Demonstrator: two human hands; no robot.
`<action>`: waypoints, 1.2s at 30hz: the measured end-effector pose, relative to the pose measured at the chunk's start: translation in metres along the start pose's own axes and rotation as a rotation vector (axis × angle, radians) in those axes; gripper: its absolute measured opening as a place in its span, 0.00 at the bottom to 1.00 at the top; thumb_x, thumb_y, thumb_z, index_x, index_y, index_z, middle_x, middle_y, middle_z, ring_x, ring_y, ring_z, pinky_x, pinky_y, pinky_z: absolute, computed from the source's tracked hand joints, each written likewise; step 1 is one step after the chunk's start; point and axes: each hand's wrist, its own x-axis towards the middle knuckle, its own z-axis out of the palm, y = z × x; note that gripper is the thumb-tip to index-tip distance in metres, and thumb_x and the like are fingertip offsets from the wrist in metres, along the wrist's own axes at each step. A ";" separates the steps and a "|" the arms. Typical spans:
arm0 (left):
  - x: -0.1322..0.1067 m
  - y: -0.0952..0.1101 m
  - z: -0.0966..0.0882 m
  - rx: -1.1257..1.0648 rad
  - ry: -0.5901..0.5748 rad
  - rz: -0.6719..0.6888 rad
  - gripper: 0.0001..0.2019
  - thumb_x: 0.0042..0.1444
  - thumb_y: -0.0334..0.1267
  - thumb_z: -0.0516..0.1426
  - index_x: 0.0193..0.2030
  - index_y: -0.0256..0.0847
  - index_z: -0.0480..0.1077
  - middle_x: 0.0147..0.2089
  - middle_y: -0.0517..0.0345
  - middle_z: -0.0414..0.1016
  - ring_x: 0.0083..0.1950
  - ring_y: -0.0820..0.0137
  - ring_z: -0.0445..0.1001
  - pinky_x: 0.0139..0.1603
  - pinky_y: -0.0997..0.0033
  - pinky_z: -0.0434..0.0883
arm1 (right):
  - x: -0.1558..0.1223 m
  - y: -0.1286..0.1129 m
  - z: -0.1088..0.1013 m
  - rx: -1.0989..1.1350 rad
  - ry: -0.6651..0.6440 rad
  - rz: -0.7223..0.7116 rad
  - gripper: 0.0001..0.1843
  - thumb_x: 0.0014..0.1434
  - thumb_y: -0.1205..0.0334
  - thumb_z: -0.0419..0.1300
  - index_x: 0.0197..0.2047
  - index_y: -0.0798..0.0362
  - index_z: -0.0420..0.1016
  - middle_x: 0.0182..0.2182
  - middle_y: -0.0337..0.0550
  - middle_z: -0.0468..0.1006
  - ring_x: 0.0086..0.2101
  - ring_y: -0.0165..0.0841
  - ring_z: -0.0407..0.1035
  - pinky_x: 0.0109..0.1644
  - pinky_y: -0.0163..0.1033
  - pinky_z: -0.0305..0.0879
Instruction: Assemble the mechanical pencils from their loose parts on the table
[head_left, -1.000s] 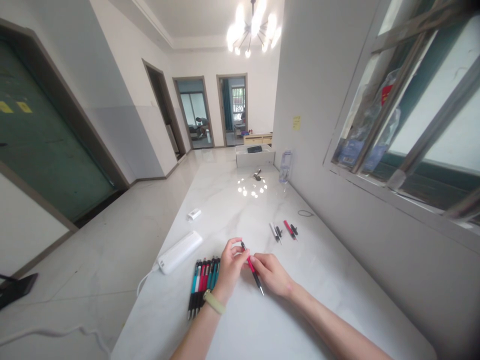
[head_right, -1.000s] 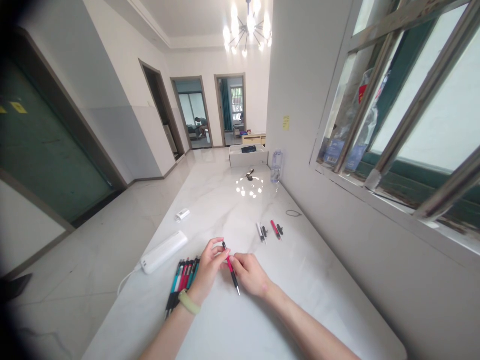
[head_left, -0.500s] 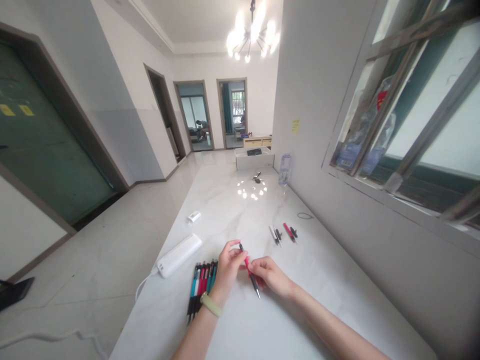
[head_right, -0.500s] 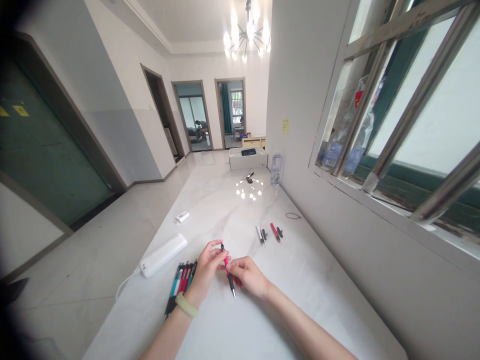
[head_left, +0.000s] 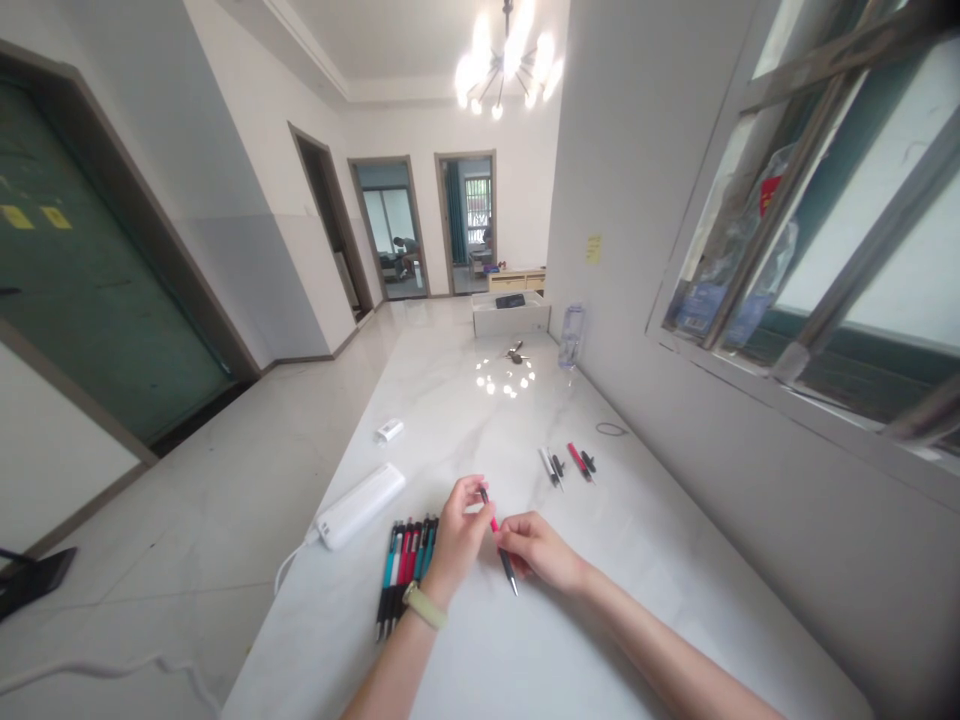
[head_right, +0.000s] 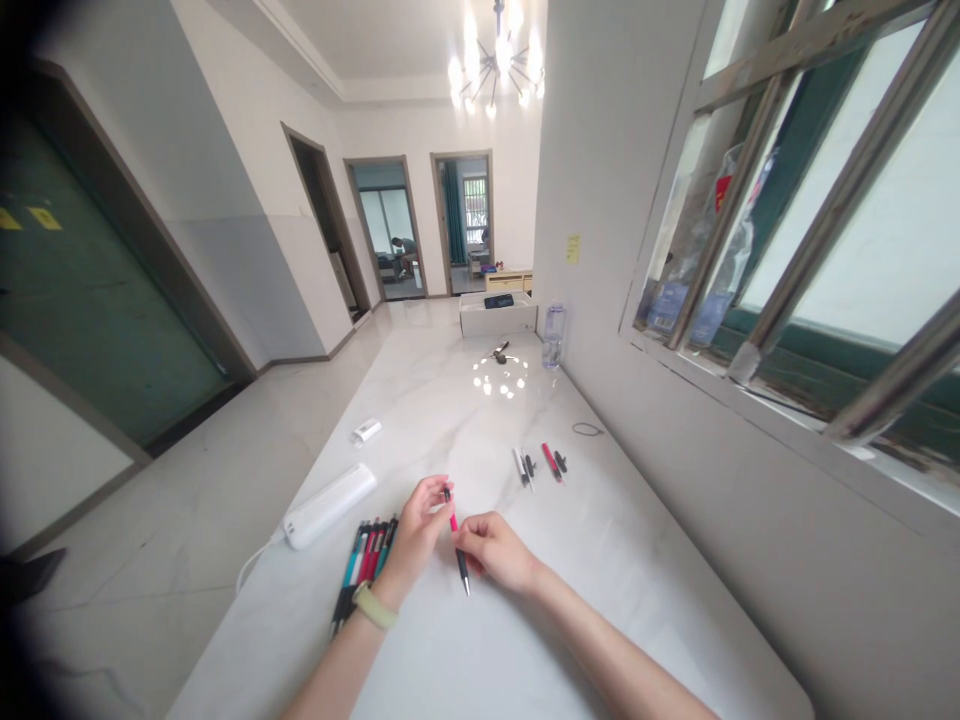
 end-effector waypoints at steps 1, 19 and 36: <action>-0.001 0.000 0.000 0.039 -0.007 0.024 0.19 0.52 0.40 0.62 0.50 0.41 0.70 0.51 0.47 0.73 0.50 0.62 0.73 0.44 0.70 0.71 | 0.000 0.000 0.001 -0.008 0.006 0.000 0.17 0.59 0.55 0.56 0.22 0.54 0.64 0.13 0.33 0.65 0.15 0.23 0.53 0.21 0.30 0.48; 0.000 0.000 0.000 -0.024 -0.048 -0.053 0.21 0.52 0.38 0.62 0.53 0.39 0.68 0.50 0.47 0.73 0.34 0.71 0.76 0.36 0.72 0.72 | -0.002 0.002 0.003 -0.121 0.014 -0.052 0.18 0.62 0.53 0.54 0.24 0.54 0.63 0.17 0.34 0.66 0.18 0.24 0.55 0.23 0.31 0.52; 0.000 -0.006 0.001 -0.025 -0.080 -0.090 0.25 0.49 0.37 0.63 0.55 0.39 0.66 0.47 0.48 0.74 0.30 0.74 0.74 0.32 0.74 0.71 | -0.003 -0.001 0.003 -0.145 0.003 -0.049 0.20 0.63 0.49 0.53 0.25 0.54 0.63 0.18 0.34 0.66 0.19 0.24 0.56 0.24 0.31 0.53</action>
